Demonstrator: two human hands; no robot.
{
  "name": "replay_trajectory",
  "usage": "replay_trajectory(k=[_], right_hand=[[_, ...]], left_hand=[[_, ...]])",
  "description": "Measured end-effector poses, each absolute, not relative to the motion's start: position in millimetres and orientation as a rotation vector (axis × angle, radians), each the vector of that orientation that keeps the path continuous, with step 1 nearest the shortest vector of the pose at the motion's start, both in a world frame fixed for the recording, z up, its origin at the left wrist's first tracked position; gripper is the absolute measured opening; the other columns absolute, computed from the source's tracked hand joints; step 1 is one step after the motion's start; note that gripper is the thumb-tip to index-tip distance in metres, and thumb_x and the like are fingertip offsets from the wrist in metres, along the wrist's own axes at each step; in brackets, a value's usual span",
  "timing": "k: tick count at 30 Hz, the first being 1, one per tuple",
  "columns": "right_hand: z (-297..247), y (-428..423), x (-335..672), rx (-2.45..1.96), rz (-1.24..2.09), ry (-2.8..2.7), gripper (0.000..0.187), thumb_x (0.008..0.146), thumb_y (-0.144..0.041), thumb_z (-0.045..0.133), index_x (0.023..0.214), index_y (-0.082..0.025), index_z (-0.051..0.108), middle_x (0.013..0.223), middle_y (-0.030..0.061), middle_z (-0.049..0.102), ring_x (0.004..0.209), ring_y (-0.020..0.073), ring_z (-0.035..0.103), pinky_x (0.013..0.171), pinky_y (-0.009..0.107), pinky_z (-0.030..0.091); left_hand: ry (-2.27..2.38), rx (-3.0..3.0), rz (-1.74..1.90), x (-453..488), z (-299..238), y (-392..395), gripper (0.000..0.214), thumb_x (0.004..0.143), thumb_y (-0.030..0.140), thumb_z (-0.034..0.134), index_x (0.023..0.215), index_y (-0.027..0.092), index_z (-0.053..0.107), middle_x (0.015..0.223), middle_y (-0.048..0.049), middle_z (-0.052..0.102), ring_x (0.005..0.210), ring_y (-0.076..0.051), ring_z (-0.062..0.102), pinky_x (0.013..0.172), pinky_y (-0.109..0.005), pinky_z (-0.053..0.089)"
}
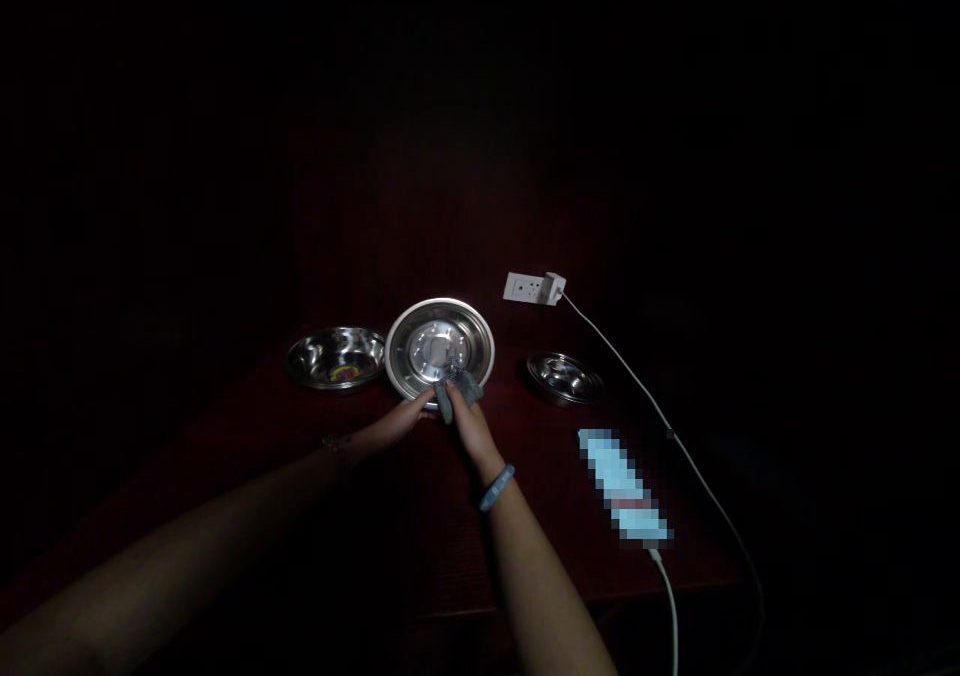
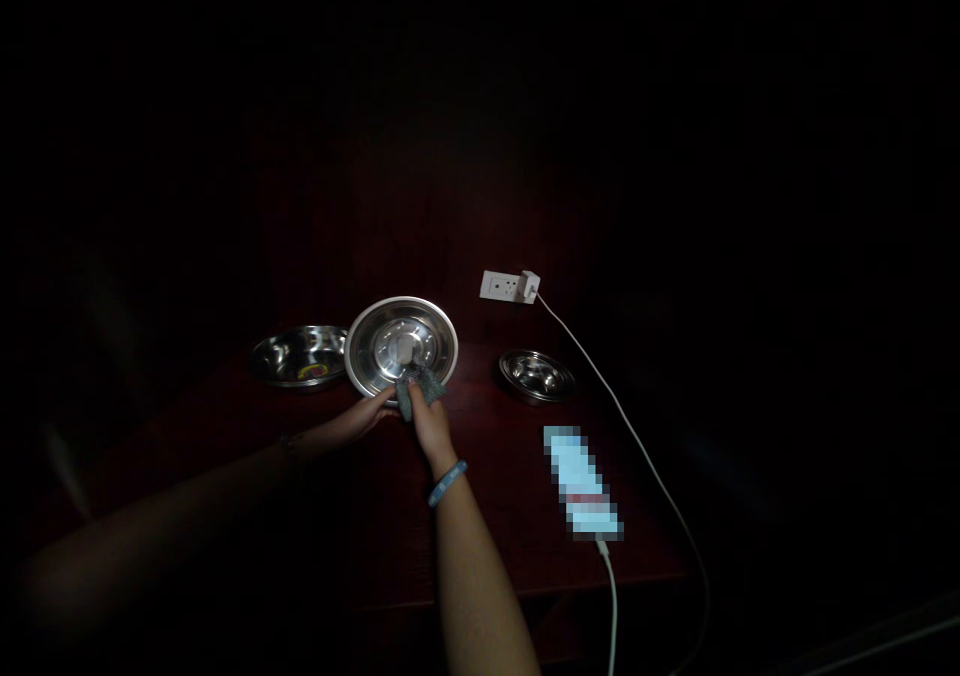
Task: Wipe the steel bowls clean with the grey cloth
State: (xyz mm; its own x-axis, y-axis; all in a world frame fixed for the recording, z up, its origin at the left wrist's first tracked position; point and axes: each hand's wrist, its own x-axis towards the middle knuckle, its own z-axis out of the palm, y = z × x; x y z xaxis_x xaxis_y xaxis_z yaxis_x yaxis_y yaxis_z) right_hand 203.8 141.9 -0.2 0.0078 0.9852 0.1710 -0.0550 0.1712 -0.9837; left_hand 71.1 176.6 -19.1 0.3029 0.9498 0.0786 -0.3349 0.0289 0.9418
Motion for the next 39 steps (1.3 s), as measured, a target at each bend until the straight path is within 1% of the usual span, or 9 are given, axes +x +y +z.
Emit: replay_trajectory(k=[6, 11, 16, 20, 27, 31, 39], right_hand=[[-1.1, 142.2, 203.1, -1.026, 1.114, -1.235, 0.049, 0.081, -0.06, 0.055, 0.108, -0.02, 0.068, 0.111, 0.0052, 0.07, 0.108, 0.021, 0.063, 0.101, 0.035, 0.043], [1.0, 140.9, 203.6, -1.056, 1.118, -1.24, 0.049, 0.081, -0.059, 0.055, 0.106, -0.02, 0.069, 0.11, 0.0052, 0.07, 0.107, 0.0213, 0.063, 0.101, 0.036, 0.043], [2.1, 140.3, 203.9, -1.037, 1.124, -1.249, 0.049, 0.082, -0.059, 0.055, 0.107, -0.02, 0.069, 0.111, 0.0049, 0.07, 0.108, 0.0212, 0.062, 0.102, 0.036, 0.043], [0.8, 140.8, 203.7, -1.035, 1.115, -1.248, 0.05, 0.081, -0.06, 0.055, 0.108, -0.02, 0.069, 0.111, 0.0052, 0.07, 0.107, 0.0211, 0.063, 0.101, 0.036, 0.043], [1.2, 141.0, 203.7, -1.048, 1.114, -1.252, 0.05, 0.081, -0.061, 0.054, 0.106, -0.019, 0.069, 0.109, 0.0057, 0.071, 0.106, 0.0222, 0.063, 0.1, 0.037, 0.044], [1.7, 141.2, 203.6, -1.054, 1.088, -1.264, 0.048, 0.082, -0.061, 0.054, 0.103, -0.02, 0.07, 0.107, 0.005, 0.071, 0.105, 0.0219, 0.063, 0.103, 0.037, 0.042], [0.7, 141.9, 203.5, -1.046, 1.107, -1.256, 0.048, 0.082, -0.059, 0.053, 0.106, -0.02, 0.068, 0.111, 0.0047, 0.07, 0.109, 0.0226, 0.062, 0.102, 0.037, 0.042]], left_hand=[[0.711, 1.113, 1.135, 71.2, -15.9, 174.3, 0.049, 0.069, 0.049, 0.074, 0.102, 0.014, 0.066, 0.104, -0.0125, 0.071, 0.102, -0.027, 0.064, 0.087, -0.038, 0.047], [0.711, 1.129, 1.122, 71.1, -12.7, 171.1, 0.046, 0.072, 0.048, 0.072, 0.103, 0.015, 0.066, 0.104, -0.0118, 0.072, 0.103, -0.026, 0.064, 0.088, -0.038, 0.047], [0.728, 1.117, 1.134, 71.4, -13.5, 172.3, 0.047, 0.07, 0.049, 0.073, 0.102, 0.014, 0.067, 0.102, -0.0122, 0.072, 0.1, -0.027, 0.065, 0.085, -0.037, 0.048], [0.716, 1.12, 1.127, 70.8, -14.7, 173.2, 0.044, 0.072, 0.047, 0.071, 0.102, 0.015, 0.066, 0.102, -0.012, 0.072, 0.103, -0.027, 0.064, 0.087, -0.038, 0.047], [0.748, 1.12, 1.133, 71.7, -13.7, 172.2, 0.046, 0.072, 0.047, 0.071, 0.103, 0.014, 0.066, 0.105, -0.013, 0.071, 0.105, -0.029, 0.064, 0.088, -0.039, 0.048], [0.754, 1.111, 1.145, 72.1, -14.8, 172.7, 0.047, 0.072, 0.048, 0.071, 0.103, 0.014, 0.066, 0.105, -0.0135, 0.071, 0.105, -0.029, 0.063, 0.088, -0.039, 0.048], [0.729, 1.135, 1.132, 72.3, -12.7, 170.9, 0.05, 0.071, 0.051, 0.071, 0.104, 0.013, 0.066, 0.106, -0.0139, 0.071, 0.104, -0.029, 0.063, 0.088, -0.04, 0.048]])
